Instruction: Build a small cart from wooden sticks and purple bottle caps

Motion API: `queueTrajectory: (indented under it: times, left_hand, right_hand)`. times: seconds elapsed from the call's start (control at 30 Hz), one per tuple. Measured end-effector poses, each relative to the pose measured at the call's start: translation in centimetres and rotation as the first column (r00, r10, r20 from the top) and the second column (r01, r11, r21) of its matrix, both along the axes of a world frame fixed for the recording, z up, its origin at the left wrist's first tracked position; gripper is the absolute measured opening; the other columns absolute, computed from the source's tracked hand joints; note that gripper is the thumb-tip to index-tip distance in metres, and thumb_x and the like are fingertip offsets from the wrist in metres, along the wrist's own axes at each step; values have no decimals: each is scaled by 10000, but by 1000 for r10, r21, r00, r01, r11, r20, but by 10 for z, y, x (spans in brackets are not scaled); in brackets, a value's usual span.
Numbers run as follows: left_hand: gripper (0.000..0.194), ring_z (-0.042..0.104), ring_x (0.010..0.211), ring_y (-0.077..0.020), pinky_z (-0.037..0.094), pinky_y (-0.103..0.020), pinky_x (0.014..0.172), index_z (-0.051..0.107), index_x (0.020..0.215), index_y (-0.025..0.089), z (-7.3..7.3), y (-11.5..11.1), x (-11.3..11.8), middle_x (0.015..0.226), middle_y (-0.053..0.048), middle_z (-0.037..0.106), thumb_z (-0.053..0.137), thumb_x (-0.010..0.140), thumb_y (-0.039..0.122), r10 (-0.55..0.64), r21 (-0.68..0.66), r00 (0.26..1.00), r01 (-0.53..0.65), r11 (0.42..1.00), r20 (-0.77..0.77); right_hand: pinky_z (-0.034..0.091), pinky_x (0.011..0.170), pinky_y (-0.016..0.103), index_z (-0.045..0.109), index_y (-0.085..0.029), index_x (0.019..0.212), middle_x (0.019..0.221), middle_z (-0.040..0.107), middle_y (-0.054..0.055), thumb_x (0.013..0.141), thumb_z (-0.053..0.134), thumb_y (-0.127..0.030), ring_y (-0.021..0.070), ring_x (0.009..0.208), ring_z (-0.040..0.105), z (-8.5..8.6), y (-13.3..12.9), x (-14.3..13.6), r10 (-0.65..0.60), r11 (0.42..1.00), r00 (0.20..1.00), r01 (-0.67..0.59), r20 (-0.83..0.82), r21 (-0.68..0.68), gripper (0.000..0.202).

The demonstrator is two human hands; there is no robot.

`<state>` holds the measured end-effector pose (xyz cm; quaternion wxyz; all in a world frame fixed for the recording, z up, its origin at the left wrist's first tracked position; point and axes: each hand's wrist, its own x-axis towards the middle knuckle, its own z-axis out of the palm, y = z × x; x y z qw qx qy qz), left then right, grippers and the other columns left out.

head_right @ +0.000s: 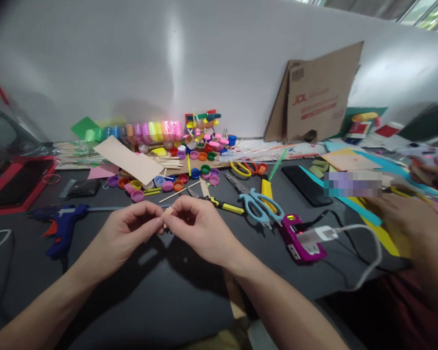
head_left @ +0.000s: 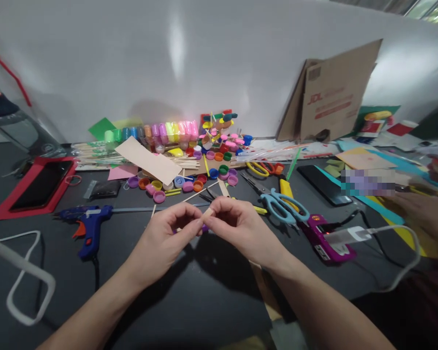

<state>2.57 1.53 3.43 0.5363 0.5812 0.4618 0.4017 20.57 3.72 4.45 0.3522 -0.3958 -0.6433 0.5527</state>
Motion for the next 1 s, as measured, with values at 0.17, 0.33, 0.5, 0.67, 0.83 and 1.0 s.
queueTrajectory:
  times: [0.17, 0.33, 0.5, 0.67, 0.83, 1.0]
  left_hand:
    - [224, 531, 683, -117, 408, -224, 636, 675, 829, 169, -3, 3, 2, 734, 13, 612, 635, 899, 378, -26, -57, 999, 25, 998, -29]
    - [270, 465, 642, -105, 368, -218, 586, 656, 823, 166, -1, -2, 4, 708, 21, 563, 622, 904, 422, -53, -58, 996, 48, 997, -78]
    - [299, 422, 612, -99, 332, -209, 532, 626, 787, 176, 6, -9, 3, 696, 22, 537, 619, 902, 452, -65, -110, 994, 55, 992, -93]
    - [317, 357, 558, -83, 284, -196, 481, 595, 761, 185, 8, -12, 2, 642, 46, 469, 635, 887, 473, 2, -106, 994, -13, 994, -106]
    - [261, 421, 602, -99, 329, -209, 518, 629, 778, 184, 7, -13, 7, 694, 24, 538, 613, 895, 417, -17, -80, 994, 9, 997, -106]
    - [241, 384, 579, -89, 302, -211, 505, 620, 773, 187, 7, -13, 8, 677, 38, 510, 606, 900, 391, -42, -96, 990, 29, 995, -133]
  right_hand:
    - [398, 585, 206, 626, -152, 776, 714, 608, -23, 876, 639, -292, 91, 634, 502, -8, -2, 3, -32, 999, 998, 30, 52, 36, 172]
    - [351, 534, 200, 568, -168, 734, 641, 505, -58, 822, 629, -226, 78, 579, 433, -6, -4, 2, -32, 999, 997, 32, 63, 12, 122]
    - [304, 498, 203, 559, -173, 698, 613, 478, -61, 783, 658, -253, 69, 537, 393, 1, 2, 14, -81, 996, 997, 81, 6, -21, 153]
    - [251, 455, 209, 568, -186, 717, 557, 447, -82, 813, 690, -319, 59, 467, 317, 2, 9, 30, -233, 972, 957, 232, -171, -27, 204]
    - [328, 514, 201, 597, -163, 736, 637, 537, -53, 750, 763, -270, 74, 556, 423, 5, -2, 15, -23, 992, 998, 17, -52, -126, 197]
    - [275, 485, 195, 578, -163, 704, 592, 468, -73, 760, 760, -254, 61, 528, 362, 1, -3, 11, -9, 991, 996, -3, -93, -131, 211]
